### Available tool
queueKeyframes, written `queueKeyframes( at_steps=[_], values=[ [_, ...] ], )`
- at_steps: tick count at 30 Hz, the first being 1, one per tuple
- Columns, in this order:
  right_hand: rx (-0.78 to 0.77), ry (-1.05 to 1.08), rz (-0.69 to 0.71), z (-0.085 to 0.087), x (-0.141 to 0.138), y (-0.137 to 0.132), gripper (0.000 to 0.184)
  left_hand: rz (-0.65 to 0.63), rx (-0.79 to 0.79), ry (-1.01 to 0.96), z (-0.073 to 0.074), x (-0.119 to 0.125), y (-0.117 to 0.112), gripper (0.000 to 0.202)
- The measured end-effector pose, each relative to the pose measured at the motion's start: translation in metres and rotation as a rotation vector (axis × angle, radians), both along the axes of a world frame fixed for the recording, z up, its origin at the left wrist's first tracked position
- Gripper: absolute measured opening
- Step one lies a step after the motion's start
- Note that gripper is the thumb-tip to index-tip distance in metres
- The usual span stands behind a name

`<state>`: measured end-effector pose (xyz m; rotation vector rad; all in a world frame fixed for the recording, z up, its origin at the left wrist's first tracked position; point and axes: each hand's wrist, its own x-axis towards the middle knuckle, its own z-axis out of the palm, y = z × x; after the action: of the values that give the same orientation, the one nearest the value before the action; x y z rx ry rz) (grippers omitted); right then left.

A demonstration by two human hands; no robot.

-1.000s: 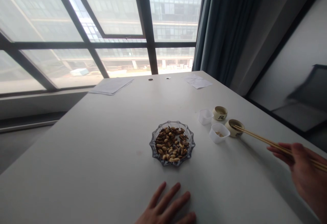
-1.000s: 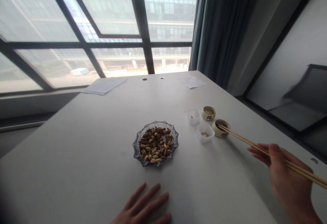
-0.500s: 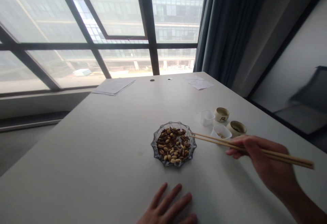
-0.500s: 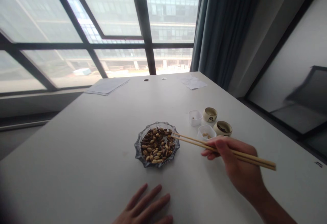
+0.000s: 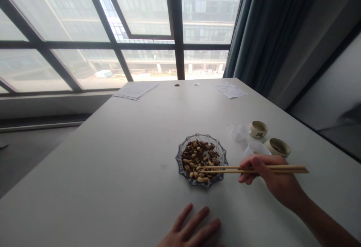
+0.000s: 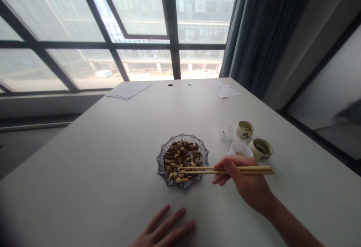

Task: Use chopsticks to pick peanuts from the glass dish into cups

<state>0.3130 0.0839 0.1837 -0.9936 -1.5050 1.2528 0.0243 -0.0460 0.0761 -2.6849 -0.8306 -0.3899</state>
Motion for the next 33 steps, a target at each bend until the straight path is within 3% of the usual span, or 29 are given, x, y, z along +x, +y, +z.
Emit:
queueKeyframes(
  at_steps=[13, 21, 26, 33],
  values=[
    [-0.245, 0.107, -0.082, -0.035, -0.002, 0.014, 0.053, -0.012, -0.014, 0.003, -0.003, 0.000, 0.001, 0.074],
    [-0.146, 0.044, -0.001, -0.030, 0.005, 0.018, 0.048, -0.021, 0.006, -0.022, 0.001, 0.000, 0.002, 0.047],
    [-0.129, 0.035, 0.045, -0.027, -0.002, 0.011, 0.046, -0.020, 0.010, -0.009, -0.002, 0.000, 0.001, 0.055],
    [-0.193, 0.076, -0.084, -0.029, -0.014, 0.002, 0.052, -0.026, -0.011, 0.012, -0.002, 0.000, 0.001, 0.067]
  ],
)
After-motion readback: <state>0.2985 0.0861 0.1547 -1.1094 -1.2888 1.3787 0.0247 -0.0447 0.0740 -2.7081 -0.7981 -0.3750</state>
